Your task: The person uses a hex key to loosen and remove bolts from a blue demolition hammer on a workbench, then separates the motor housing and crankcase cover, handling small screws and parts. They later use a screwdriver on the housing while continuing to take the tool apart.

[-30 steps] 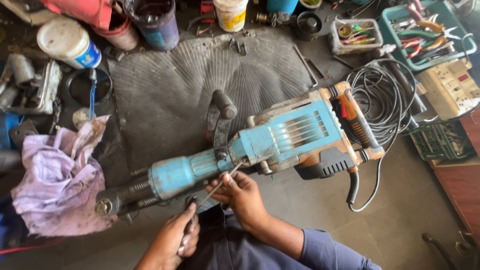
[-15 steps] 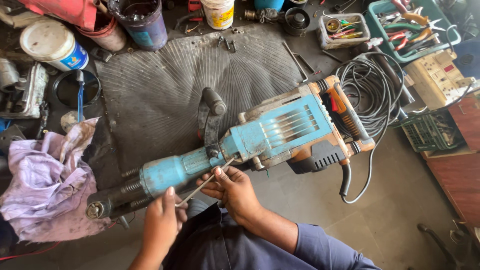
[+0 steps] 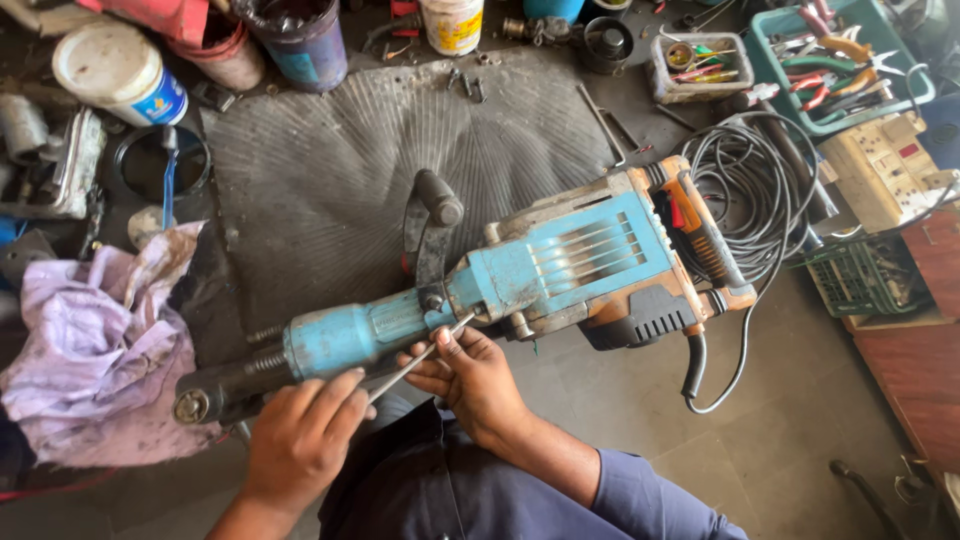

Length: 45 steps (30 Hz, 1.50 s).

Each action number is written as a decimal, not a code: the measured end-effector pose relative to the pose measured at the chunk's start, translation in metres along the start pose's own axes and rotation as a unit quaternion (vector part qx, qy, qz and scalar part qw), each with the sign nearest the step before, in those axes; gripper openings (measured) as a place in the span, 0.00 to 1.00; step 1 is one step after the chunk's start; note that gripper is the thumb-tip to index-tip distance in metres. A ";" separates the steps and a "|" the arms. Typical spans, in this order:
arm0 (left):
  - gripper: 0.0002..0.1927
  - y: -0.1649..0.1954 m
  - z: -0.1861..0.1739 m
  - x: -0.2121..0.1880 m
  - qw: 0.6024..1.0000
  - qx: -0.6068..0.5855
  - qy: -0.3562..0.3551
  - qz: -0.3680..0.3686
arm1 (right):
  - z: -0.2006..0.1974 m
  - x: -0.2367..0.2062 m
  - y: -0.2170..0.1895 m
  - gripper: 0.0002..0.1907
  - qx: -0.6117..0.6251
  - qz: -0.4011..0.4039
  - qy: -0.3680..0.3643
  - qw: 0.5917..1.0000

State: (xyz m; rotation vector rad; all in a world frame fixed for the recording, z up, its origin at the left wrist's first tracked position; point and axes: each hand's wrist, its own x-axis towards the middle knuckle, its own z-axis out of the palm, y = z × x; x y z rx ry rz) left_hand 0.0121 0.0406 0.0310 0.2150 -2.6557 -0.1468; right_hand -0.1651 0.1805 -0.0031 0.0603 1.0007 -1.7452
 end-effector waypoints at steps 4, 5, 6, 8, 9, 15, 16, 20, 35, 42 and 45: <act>0.08 0.003 0.015 -0.007 0.996 -0.059 0.059 -0.011 | -0.001 0.001 0.002 0.10 0.010 0.003 0.003 1.000; 0.04 0.008 0.020 -0.008 0.992 -0.083 0.067 -0.073 | -0.002 0.002 0.003 0.09 0.014 0.003 0.001 1.000; 0.01 0.014 0.026 -0.009 0.983 -0.107 0.073 -0.133 | -0.002 0.004 0.005 0.09 0.019 0.000 0.001 1.000; 0.07 0.028 0.036 -0.012 0.910 -0.252 0.031 -0.329 | -0.003 0.007 0.008 0.10 0.014 -0.018 0.009 1.000; 0.12 0.030 0.040 -0.011 0.817 -0.360 -0.018 -0.451 | -0.003 0.009 0.010 0.11 0.011 -0.027 0.010 1.000; 0.20 0.023 0.030 -0.012 0.456 -0.638 -0.111 -0.610 | -0.008 0.009 0.014 0.11 -0.004 -0.033 0.024 0.999; 0.22 0.024 0.024 -0.013 0.400 -0.668 -0.121 -0.616 | -0.008 0.008 0.015 0.11 0.002 -0.033 0.020 0.999; 0.26 0.029 0.002 -0.017 0.942 -0.263 -0.020 -0.209 | -0.007 0.009 0.013 0.10 0.012 -0.042 0.008 0.999; 0.13 0.035 0.012 -0.017 0.880 -0.307 0.001 -0.362 | -0.008 0.004 0.006 0.10 0.011 -0.021 0.024 0.999; 0.12 0.004 0.000 -0.009 0.999 0.040 -0.006 0.003 | -0.005 0.003 0.004 0.11 0.012 -0.018 0.017 1.000; 0.09 -0.003 0.011 -0.010 0.999 0.009 0.034 0.023 | -0.004 0.003 0.004 0.10 0.015 -0.024 0.013 1.000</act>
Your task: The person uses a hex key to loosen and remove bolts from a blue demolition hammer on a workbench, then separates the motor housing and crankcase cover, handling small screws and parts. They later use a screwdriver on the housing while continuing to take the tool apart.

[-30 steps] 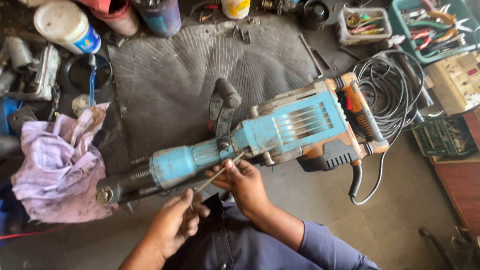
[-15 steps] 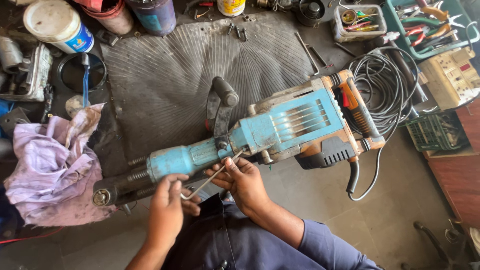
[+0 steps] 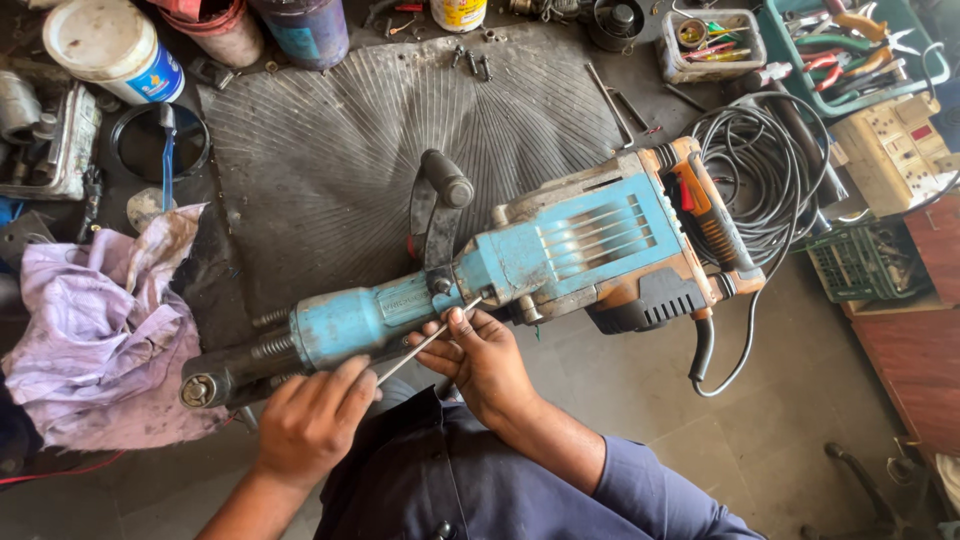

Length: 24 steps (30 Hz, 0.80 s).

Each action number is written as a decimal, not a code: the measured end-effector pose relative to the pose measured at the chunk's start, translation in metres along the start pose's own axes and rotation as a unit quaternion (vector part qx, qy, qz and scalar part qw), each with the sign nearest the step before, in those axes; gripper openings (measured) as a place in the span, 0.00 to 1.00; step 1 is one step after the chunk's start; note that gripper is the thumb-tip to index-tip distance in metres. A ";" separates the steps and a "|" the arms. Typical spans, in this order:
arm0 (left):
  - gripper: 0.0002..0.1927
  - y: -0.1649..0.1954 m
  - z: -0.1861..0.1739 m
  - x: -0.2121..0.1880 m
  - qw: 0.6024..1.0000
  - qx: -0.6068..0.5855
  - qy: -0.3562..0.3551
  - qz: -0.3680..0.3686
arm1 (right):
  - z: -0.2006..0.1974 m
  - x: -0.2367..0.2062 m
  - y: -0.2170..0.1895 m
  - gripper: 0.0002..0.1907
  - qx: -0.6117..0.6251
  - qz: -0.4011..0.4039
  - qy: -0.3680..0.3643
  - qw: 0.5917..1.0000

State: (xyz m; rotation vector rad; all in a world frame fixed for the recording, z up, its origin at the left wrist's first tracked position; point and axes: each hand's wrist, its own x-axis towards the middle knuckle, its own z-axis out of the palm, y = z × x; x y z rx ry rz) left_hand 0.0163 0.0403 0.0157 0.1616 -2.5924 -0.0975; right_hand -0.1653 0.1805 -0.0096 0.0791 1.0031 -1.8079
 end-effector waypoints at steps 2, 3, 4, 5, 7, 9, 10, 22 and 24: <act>0.07 0.008 0.012 -0.004 0.993 -0.074 0.023 -0.090 | 0.000 0.001 0.001 0.11 0.009 0.000 0.006 1.000; 0.08 0.014 0.020 -0.006 0.979 -0.119 0.030 -0.165 | 0.000 0.002 0.002 0.12 0.013 0.000 0.009 1.000; 0.10 0.024 0.026 -0.008 0.933 -0.211 0.011 -0.292 | 0.000 0.003 0.003 0.11 0.010 -0.004 0.011 1.000; 0.11 0.030 0.031 -0.010 0.839 -0.338 -0.038 -0.426 | 0.001 0.004 0.004 0.11 0.008 -0.008 0.015 1.000; 0.14 0.033 0.036 -0.013 0.590 -0.525 -0.091 -0.607 | 0.001 0.006 0.006 0.11 -0.007 -0.022 0.025 0.999; 0.17 0.033 0.034 -0.012 0.399 -0.636 -0.108 -0.651 | 0.001 0.006 0.008 0.12 -0.036 -0.034 0.039 0.998; 0.18 0.031 0.031 -0.011 0.378 -0.650 -0.112 -0.650 | 0.001 0.005 0.009 0.12 -0.032 -0.029 0.041 0.998; 0.17 0.041 0.018 -0.008 0.800 -0.374 -0.002 -0.469 | -0.005 0.001 0.011 0.11 0.014 -0.021 0.008 1.000; 0.18 0.034 0.025 -0.003 0.642 -0.524 -0.014 -0.560 | -0.005 0.000 0.011 0.10 0.010 -0.012 0.004 1.000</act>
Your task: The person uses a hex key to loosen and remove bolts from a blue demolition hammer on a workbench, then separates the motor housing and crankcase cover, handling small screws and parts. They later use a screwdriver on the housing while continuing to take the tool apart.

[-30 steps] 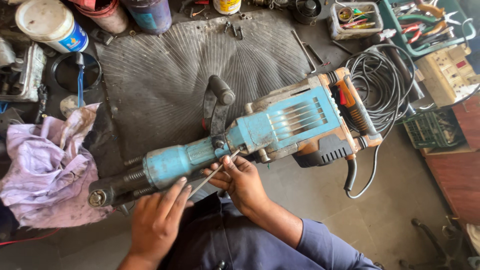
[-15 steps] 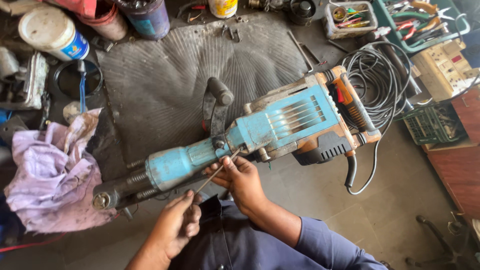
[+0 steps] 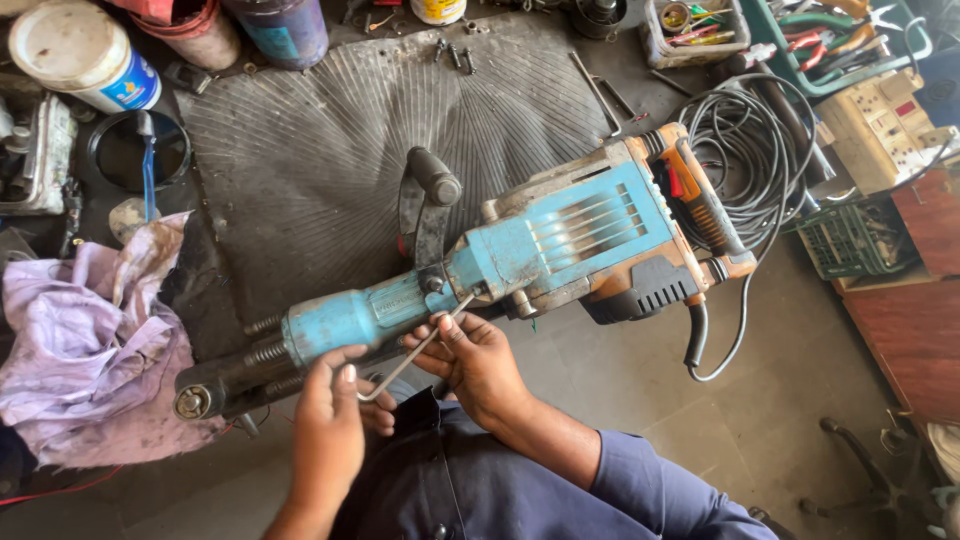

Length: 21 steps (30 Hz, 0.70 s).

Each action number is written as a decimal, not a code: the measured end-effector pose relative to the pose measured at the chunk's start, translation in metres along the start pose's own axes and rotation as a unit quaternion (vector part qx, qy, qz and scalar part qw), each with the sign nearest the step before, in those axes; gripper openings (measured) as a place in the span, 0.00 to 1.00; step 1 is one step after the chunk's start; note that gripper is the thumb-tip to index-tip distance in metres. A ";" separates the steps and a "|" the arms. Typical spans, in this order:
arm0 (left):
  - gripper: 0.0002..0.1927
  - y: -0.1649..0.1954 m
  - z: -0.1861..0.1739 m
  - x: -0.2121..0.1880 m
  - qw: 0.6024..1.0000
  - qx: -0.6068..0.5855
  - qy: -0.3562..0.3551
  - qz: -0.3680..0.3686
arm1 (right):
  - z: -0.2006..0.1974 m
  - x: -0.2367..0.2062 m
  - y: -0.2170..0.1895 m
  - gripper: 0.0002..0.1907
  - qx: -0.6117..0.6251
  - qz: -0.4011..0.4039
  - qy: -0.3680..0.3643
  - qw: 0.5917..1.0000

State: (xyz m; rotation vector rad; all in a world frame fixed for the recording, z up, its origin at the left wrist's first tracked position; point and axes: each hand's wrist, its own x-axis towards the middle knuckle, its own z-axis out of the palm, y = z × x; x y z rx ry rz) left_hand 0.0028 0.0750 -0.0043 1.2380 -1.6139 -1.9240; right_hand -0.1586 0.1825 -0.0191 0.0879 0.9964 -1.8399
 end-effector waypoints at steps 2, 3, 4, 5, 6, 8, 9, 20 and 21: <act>0.18 0.003 -0.001 0.004 1.000 0.016 -0.009 0.024 | 0.000 -0.001 -0.002 0.10 -0.010 0.014 0.012 1.000; 0.18 0.007 -0.004 0.004 0.985 0.121 0.005 0.125 | 0.000 -0.001 -0.003 0.10 -0.012 0.019 0.015 1.000; 0.18 0.011 -0.007 0.001 0.949 0.221 0.022 0.222 | 0.000 0.000 -0.004 0.10 -0.008 0.013 0.004 1.000; 0.18 0.015 -0.009 -0.006 0.897 0.316 0.037 0.308 | 0.000 0.000 -0.005 0.10 -0.006 0.010 -0.002 1.000; 0.17 0.020 -0.012 -0.013 0.825 0.407 0.052 0.389 | 0.001 0.000 -0.005 0.10 -0.001 0.007 -0.010 1.000; 0.19 0.031 -0.017 -0.017 0.723 0.493 0.050 0.481 | 0.001 0.001 -0.006 0.09 0.008 0.011 -0.012 1.000; 0.20 0.035 -0.019 -0.016 0.713 0.495 0.027 0.496 | 0.001 0.000 -0.006 0.09 0.012 0.015 -0.005 1.000; 0.22 0.038 -0.032 0.009 0.642 0.510 -0.054 0.570 | 0.007 -0.005 -0.011 0.10 0.017 0.018 0.003 1.000; 0.20 0.036 -0.031 0.010 0.642 0.505 -0.054 0.574 | 0.007 -0.005 -0.011 0.10 0.016 0.016 0.003 1.000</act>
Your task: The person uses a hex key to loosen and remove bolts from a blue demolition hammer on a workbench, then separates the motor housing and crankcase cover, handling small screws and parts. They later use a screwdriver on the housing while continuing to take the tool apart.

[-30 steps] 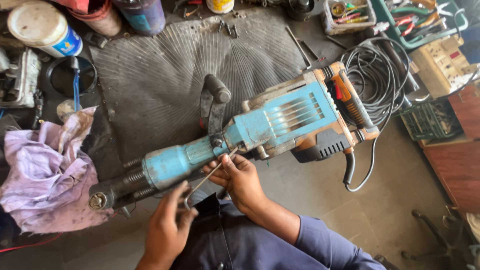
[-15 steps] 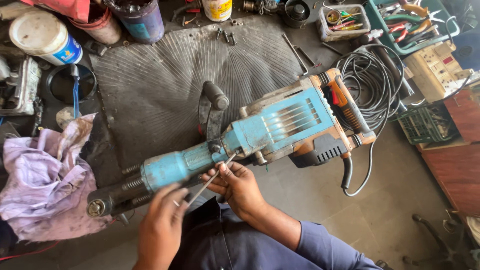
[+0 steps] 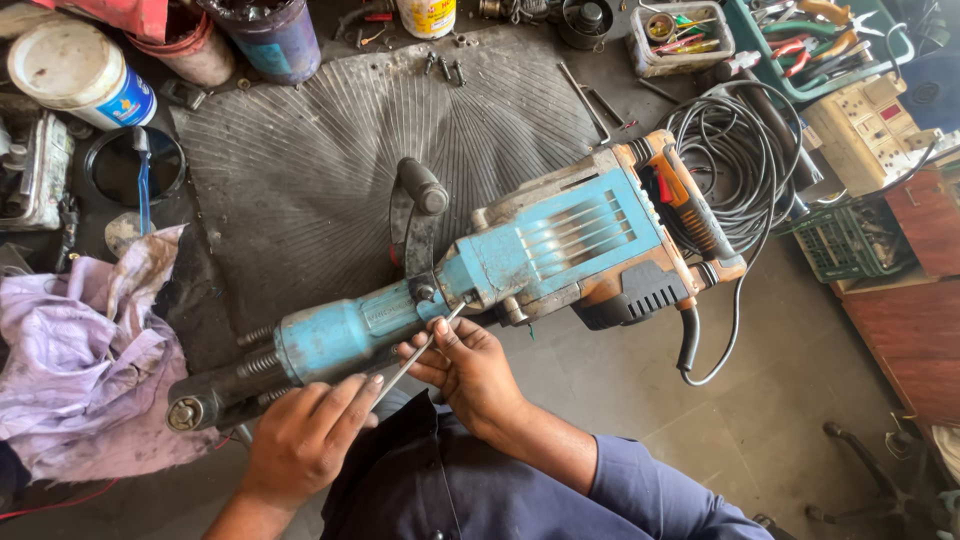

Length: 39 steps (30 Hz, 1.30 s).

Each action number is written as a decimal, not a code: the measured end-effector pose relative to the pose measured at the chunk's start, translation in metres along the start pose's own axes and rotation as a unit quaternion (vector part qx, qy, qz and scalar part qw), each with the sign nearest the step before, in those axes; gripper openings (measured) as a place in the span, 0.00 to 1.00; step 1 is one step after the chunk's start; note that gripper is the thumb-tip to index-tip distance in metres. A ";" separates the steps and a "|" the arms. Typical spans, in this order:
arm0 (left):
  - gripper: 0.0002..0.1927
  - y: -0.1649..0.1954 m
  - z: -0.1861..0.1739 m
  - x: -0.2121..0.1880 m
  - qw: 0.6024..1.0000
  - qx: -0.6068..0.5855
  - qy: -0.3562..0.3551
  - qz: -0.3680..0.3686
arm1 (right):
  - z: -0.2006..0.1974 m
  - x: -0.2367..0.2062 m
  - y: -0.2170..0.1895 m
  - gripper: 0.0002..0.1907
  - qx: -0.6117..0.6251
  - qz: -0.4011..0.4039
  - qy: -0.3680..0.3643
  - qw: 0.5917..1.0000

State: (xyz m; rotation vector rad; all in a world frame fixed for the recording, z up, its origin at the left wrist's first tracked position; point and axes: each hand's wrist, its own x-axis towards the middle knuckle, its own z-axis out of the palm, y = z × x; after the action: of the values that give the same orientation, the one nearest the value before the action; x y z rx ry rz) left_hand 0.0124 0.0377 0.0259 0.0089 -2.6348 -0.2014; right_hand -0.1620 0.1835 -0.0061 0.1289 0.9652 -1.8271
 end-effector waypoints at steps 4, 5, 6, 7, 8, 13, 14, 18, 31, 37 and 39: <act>0.07 0.006 0.015 -0.003 0.997 -0.025 0.046 -0.058 | -0.002 0.005 0.005 0.10 0.010 -0.006 -0.004 1.000; 0.06 0.018 0.024 -0.003 0.983 -0.080 0.067 -0.149 | -0.003 0.006 0.006 0.10 0.014 -0.009 -0.005 1.000; 0.07 0.026 0.032 -0.004 0.960 -0.129 0.088 -0.231 | -0.004 0.008 0.008 0.10 0.020 -0.011 -0.008 1.000; 0.09 0.037 0.038 -0.006 0.899 -0.233 0.062 -0.367 | -0.004 0.010 0.011 0.10 0.018 -0.012 -0.012 1.000; 0.11 0.044 0.043 -0.009 0.792 -0.360 0.033 -0.492 | -0.005 0.011 0.012 0.11 0.013 -0.013 -0.015 1.000; 0.20 0.040 0.032 -0.016 0.407 -0.627 -0.029 -0.663 | -0.011 0.011 0.012 0.11 -0.056 -0.021 0.012 0.998; 0.22 0.040 0.026 -0.014 0.496 -0.587 -0.032 -0.639 | -0.011 0.011 0.012 0.11 -0.055 -0.022 0.018 0.998; 0.29 0.041 -0.001 -0.012 0.950 -0.152 -0.001 -0.273 | -0.011 0.010 0.012 0.11 -0.032 -0.026 0.009 0.999; 0.15 0.023 0.014 0.000 0.712 -0.413 -0.023 -0.568 | -0.009 0.007 0.003 0.08 -0.030 -0.011 -0.022 0.999; 0.24 0.021 -0.012 0.009 0.998 0.007 0.000 -0.058 | -0.007 0.007 0.001 0.09 -0.017 -0.010 -0.026 0.999; 0.22 0.015 -0.008 0.010 0.997 0.034 -0.022 -0.058 | -0.005 0.008 0.002 0.09 -0.027 -0.011 -0.030 0.999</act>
State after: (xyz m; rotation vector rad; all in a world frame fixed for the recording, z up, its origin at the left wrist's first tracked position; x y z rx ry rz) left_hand 0.0083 0.0510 0.0396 0.1830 -2.6858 -0.1541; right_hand -0.1660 0.1812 -0.0141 0.0313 0.9762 -1.8144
